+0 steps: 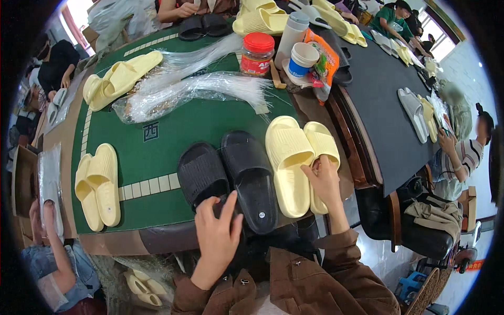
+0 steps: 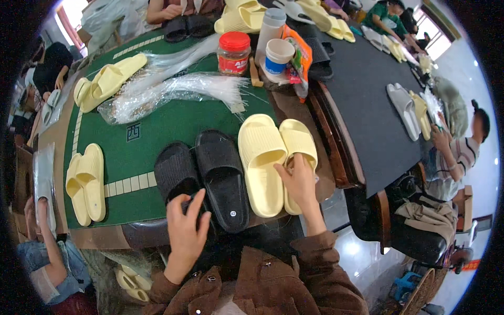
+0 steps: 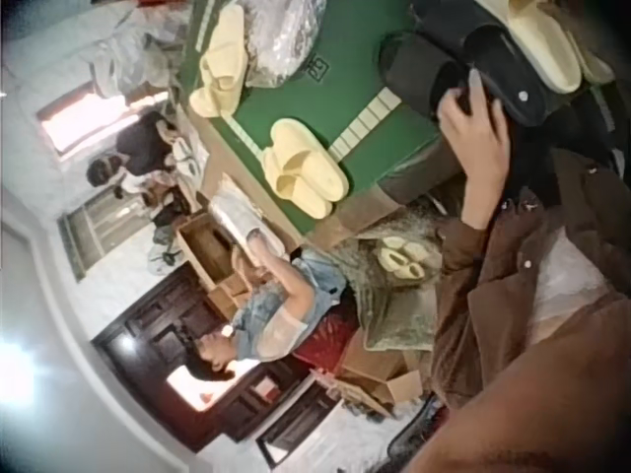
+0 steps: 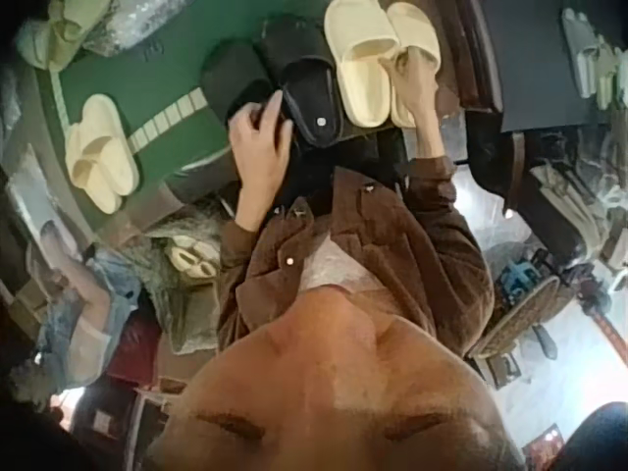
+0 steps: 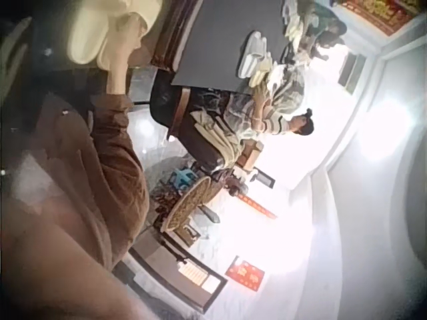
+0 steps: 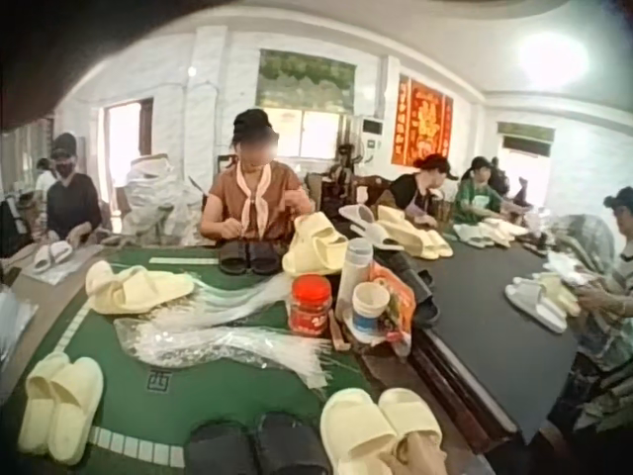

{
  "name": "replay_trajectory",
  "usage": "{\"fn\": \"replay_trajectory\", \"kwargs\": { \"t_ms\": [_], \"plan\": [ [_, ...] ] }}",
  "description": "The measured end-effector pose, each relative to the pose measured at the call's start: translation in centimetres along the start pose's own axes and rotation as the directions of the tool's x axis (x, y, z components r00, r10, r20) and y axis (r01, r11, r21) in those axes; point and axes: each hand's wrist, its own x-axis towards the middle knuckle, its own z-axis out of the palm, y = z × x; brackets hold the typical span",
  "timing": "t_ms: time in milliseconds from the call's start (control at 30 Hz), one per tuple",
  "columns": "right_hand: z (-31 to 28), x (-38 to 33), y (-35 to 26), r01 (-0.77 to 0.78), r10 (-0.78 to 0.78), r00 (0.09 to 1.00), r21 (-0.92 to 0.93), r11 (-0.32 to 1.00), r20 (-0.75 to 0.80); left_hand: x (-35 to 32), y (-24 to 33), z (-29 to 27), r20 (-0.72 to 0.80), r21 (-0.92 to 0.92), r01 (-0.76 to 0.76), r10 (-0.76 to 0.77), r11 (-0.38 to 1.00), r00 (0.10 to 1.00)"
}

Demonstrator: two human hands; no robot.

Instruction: The person assembles plastic slippers by hand at a workbench. They pick up pairs of white, yellow, and black slippers, insert a thin white cord into the slots on the top of each slipper, and then place the finished pairs onto a pile on the table. The process is repeated for multiple pairs throughout the video.

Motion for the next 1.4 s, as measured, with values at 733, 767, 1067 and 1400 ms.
{"fn": "replay_trajectory", "kwargs": {
  "t_ms": [733, 767, 1067, 1400],
  "plan": [
    [4.5, -3.1, -7.5, 0.246, -0.235, 0.967, -0.127, 0.961, 0.094, 1.7, -19.3, -7.0, -0.2, 0.557, 0.211, -0.117, 0.804, 0.973],
    [4.7, -2.9, -8.3, 0.253, -0.242, 0.964, -0.104, 0.962, 0.108, 2.0, -20.2, -7.8, -0.187, 0.55, 0.235, -0.156, 0.801, 0.97],
    [7.4, -1.5, -12.8, 0.24, -0.25, 0.938, 0.071, 0.968, 0.24, 1.1, -30.4, -12.6, -0.351, 0.62, 0.494, -0.349, 0.609, 0.869],
    [-1.4, -0.1, -11.7, 0.093, -0.358, 0.877, 0.619, 0.78, 0.319, 3.2, -18.3, -8.6, -0.507, 0.316, 0.224, -0.036, 0.922, 0.861]
  ]
}}
